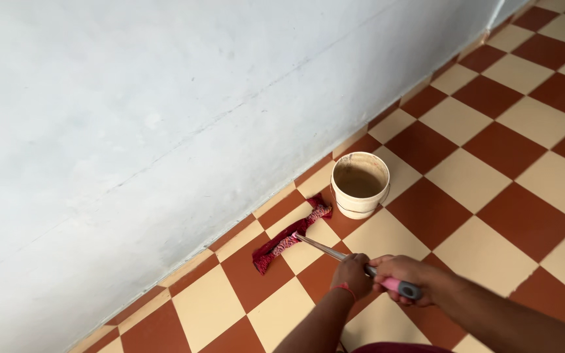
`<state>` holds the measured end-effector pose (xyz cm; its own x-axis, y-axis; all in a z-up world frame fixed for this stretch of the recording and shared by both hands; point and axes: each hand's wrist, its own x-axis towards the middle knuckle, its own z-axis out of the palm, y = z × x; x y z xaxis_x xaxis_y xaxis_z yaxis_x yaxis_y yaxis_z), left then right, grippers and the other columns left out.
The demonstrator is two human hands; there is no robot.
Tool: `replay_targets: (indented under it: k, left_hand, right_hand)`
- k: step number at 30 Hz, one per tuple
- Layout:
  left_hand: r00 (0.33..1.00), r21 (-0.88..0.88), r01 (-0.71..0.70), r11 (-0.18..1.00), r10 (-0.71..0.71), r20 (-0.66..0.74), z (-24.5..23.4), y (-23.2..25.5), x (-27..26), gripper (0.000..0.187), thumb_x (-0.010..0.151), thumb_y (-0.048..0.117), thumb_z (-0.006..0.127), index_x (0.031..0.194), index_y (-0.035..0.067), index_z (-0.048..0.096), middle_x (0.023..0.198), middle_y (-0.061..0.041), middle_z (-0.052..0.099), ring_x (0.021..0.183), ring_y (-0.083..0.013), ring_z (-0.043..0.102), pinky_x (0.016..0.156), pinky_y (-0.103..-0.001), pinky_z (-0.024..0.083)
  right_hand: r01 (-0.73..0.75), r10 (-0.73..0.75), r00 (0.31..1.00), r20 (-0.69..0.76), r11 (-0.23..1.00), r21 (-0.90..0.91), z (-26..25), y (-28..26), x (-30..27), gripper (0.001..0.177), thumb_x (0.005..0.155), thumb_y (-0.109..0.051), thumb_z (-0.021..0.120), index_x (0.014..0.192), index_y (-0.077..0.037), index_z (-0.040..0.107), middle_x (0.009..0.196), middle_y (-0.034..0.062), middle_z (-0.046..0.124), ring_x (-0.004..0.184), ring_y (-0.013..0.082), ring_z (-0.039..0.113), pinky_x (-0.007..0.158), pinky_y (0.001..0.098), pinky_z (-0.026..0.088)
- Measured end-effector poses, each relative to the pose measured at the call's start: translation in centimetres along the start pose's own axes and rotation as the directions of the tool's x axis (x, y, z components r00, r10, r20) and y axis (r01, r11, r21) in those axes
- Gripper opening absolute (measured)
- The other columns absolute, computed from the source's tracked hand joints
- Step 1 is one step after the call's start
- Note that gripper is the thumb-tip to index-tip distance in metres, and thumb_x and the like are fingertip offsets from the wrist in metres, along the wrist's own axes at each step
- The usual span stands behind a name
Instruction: The person mops a checkered tiled floor using a flat mop with a red cloth. They move the mop back and forth along the wall and across the room. Midway through, they remove the cloth, wring it out in a bucket of water, and reattach it to the mop before continuing to clean.
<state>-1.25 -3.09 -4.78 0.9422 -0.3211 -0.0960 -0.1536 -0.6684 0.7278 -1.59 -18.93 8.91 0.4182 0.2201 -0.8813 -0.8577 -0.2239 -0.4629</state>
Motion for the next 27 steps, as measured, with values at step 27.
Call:
replay_targets:
  k: [27]
  left_hand:
    - [0.947, 0.33, 0.266, 0.906, -0.31, 0.087, -0.8, 5.6, -4.6, 0.03, 0.092, 0.026, 0.07, 0.121, 0.02, 0.065, 0.116, -0.013, 0.07, 0.11, -0.0342, 0.068, 0.088, -0.048, 0.058]
  right_hand:
    - [-0.169, 0.102, 0.973, 0.205, 0.926, 0.339, -2.0, 5.8, 2.0, 0.028, 0.095, -0.026, 0.064, 0.105, 0.0, 0.058, 0.078, 0.0086, 0.063, 0.049, 0.012, 0.061, 0.04, 0.0221, 0.052]
